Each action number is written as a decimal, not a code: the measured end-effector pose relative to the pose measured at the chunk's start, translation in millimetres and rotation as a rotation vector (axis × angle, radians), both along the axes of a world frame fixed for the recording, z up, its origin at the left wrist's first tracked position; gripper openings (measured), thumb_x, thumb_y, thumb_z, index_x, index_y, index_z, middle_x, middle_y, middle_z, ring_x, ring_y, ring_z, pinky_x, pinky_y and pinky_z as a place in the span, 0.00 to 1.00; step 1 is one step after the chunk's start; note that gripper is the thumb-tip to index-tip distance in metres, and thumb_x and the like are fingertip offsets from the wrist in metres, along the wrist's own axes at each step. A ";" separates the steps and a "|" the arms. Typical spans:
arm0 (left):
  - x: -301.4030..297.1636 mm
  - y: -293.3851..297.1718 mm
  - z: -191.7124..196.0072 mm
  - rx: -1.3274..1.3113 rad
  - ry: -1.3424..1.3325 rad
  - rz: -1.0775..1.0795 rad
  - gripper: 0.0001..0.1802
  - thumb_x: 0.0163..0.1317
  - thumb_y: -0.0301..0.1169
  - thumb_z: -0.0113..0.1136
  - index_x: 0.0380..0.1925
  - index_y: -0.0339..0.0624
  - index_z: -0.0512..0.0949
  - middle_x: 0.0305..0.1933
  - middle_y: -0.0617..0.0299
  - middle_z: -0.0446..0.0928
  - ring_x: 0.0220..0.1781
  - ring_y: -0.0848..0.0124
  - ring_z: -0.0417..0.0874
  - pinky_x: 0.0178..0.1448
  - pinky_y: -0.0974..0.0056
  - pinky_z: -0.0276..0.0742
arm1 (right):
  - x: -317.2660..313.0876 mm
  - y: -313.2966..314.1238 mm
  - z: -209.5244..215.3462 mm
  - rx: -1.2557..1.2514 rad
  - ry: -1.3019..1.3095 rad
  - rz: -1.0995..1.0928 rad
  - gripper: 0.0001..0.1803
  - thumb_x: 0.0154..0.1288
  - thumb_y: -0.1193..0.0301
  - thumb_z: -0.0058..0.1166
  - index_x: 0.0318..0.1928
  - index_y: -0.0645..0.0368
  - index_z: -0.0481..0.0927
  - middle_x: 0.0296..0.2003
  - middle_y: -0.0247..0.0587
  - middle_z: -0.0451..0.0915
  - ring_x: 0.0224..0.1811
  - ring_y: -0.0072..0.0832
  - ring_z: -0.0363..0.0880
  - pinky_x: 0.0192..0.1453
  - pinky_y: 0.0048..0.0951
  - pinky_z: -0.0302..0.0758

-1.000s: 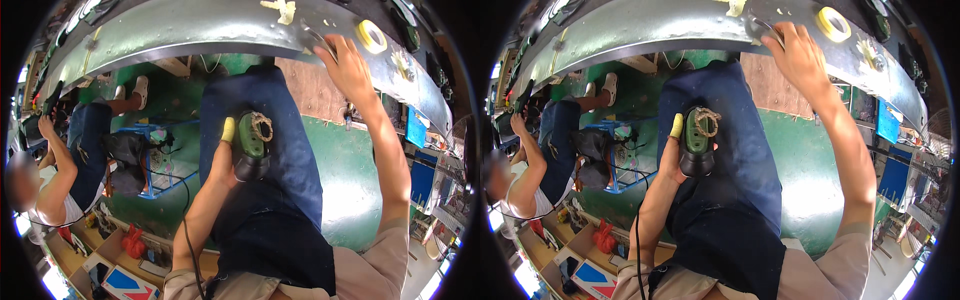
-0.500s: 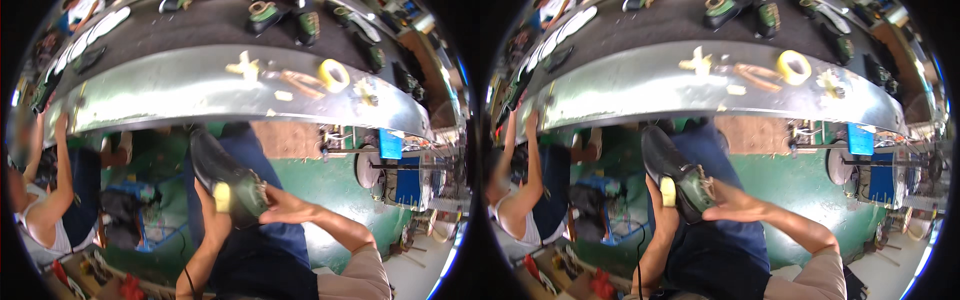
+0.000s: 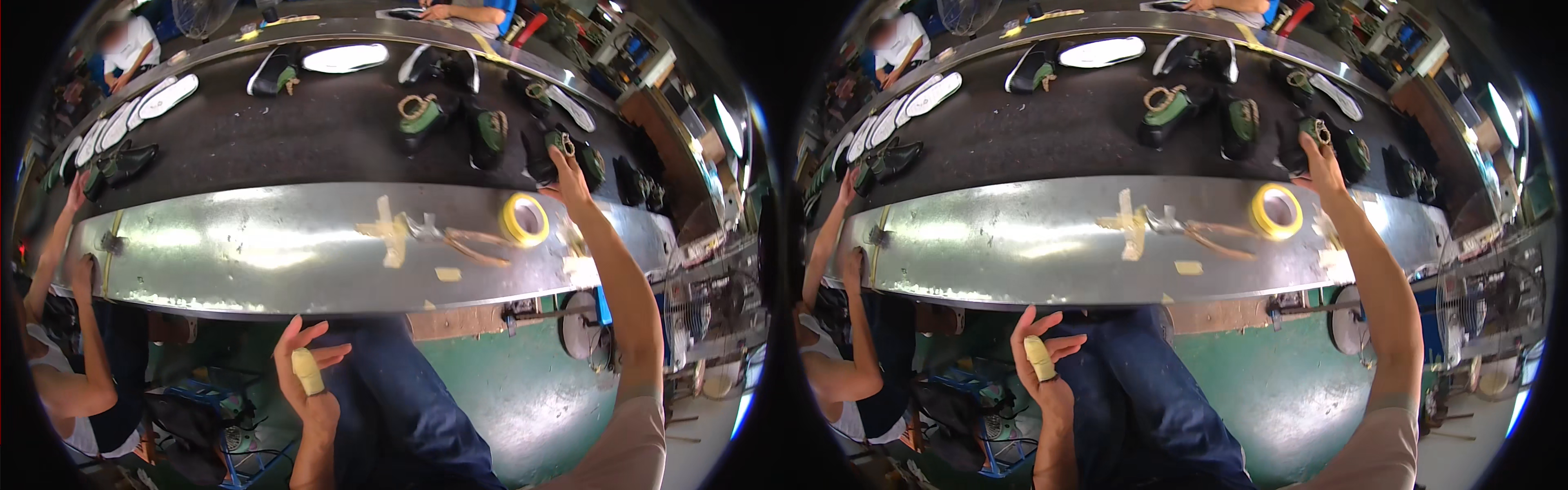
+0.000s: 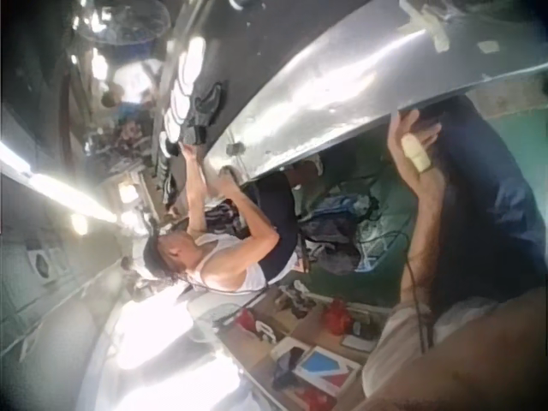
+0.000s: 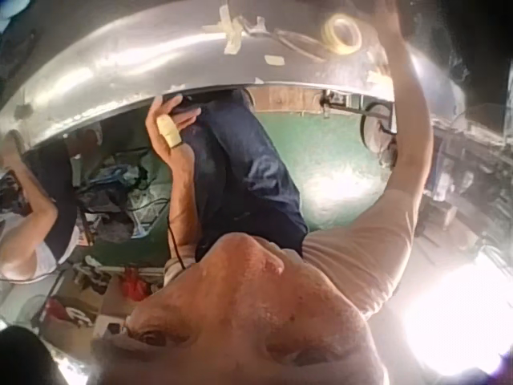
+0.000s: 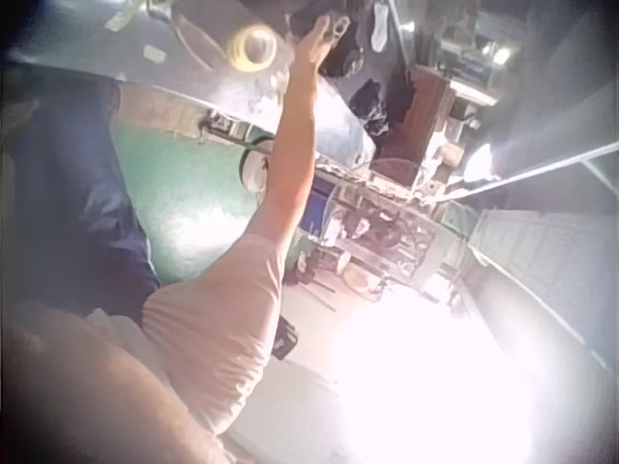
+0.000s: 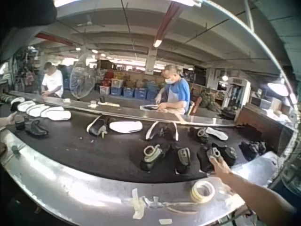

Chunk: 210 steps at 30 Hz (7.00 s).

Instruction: The person assembles shoe components by hand, hammering a shoe upper onto a last and attaching a shoe sole to create a workpiece.

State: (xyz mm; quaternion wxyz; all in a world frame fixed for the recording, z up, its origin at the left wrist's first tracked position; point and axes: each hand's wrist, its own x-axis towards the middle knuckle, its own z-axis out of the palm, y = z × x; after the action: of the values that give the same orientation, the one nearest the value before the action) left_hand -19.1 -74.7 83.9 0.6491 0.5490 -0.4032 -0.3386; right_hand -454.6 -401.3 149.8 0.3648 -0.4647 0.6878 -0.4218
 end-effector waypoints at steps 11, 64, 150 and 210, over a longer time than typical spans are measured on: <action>101.0 -112.6 -10.6 -0.037 -0.250 0.188 0.25 0.75 0.23 0.56 0.71 0.29 0.73 0.60 0.43 0.83 0.55 0.56 0.90 0.61 0.55 0.89 | 62.2 -58.5 -21.5 -0.502 0.763 0.103 0.25 0.82 0.68 0.57 0.75 0.56 0.75 0.70 0.48 0.78 0.72 0.40 0.78 0.76 0.42 0.74; 159.4 -111.9 -13.2 -0.042 -0.634 0.265 0.27 0.66 0.45 0.81 0.62 0.51 0.83 0.82 0.22 0.60 0.81 0.25 0.67 0.78 0.35 0.73 | 448.1 -393.7 -72.3 -0.672 1.724 0.566 0.54 0.59 0.66 0.78 0.84 0.50 0.63 0.77 0.48 0.69 0.79 0.50 0.69 0.80 0.53 0.70; -34.1 154.5 -116.0 0.547 1.067 -0.163 0.34 0.87 0.53 0.40 0.75 0.37 0.72 0.71 0.50 0.81 0.70 0.53 0.84 0.76 0.49 0.80 | 150.1 442.4 -97.5 0.277 -0.047 1.080 0.38 0.74 0.79 0.56 0.82 0.64 0.63 0.72 0.50 0.78 0.71 0.37 0.80 0.75 0.40 0.75; -29.8 64.0 -92.9 0.052 -0.386 -0.201 0.24 0.57 0.20 0.58 0.56 0.35 0.85 0.61 0.46 0.87 0.65 0.48 0.86 0.72 0.53 0.78 | 182.8 393.8 -92.3 0.609 -0.505 0.868 0.20 0.90 0.61 0.48 0.63 0.66 0.78 0.49 0.42 0.90 0.47 0.25 0.91 0.47 0.30 0.86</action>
State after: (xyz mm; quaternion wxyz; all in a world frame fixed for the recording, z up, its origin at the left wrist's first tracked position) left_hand -48.9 -10.7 -9.0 0.5085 0.5774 -0.5638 -0.3003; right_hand -271.7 -7.4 57.5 0.7737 -0.4632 0.4165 -0.1152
